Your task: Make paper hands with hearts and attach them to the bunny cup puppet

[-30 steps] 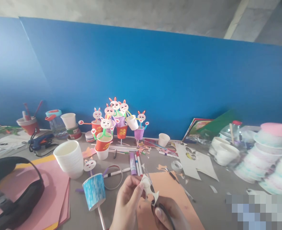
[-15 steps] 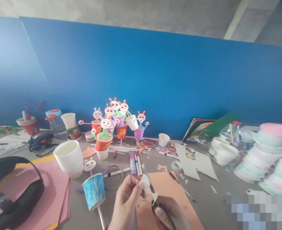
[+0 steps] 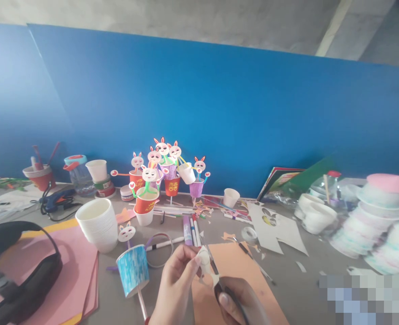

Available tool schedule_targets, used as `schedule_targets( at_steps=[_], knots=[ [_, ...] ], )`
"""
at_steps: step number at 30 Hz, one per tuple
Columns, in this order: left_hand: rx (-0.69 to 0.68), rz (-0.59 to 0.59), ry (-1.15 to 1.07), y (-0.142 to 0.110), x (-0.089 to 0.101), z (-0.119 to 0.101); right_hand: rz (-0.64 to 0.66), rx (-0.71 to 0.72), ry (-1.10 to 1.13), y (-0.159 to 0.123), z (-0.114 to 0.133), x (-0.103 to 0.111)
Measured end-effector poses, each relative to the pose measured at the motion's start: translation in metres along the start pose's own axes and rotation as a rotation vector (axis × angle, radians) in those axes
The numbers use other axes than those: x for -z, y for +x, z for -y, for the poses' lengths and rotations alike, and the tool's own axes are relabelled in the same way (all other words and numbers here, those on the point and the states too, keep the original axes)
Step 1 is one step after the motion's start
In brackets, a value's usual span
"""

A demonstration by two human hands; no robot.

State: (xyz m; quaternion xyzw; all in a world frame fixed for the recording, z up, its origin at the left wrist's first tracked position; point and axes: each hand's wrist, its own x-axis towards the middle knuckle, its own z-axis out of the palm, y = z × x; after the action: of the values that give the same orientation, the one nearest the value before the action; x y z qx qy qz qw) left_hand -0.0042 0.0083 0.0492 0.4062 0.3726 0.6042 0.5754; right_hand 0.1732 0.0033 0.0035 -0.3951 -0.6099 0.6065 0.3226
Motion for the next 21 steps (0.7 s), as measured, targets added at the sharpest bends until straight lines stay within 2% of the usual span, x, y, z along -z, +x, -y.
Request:
schedule_targets(
  at_steps=[10, 21],
  knots=[
    [0.032, -0.013, -0.024, 0.002, -0.002, -0.006, -0.010, -0.018, 0.006, 0.000, 0.000, 0.000],
    [0.013, 0.003, -0.013, 0.002, 0.003, -0.003, -0.027, -0.067, -0.075, -0.010, 0.016, 0.002]
  ],
)
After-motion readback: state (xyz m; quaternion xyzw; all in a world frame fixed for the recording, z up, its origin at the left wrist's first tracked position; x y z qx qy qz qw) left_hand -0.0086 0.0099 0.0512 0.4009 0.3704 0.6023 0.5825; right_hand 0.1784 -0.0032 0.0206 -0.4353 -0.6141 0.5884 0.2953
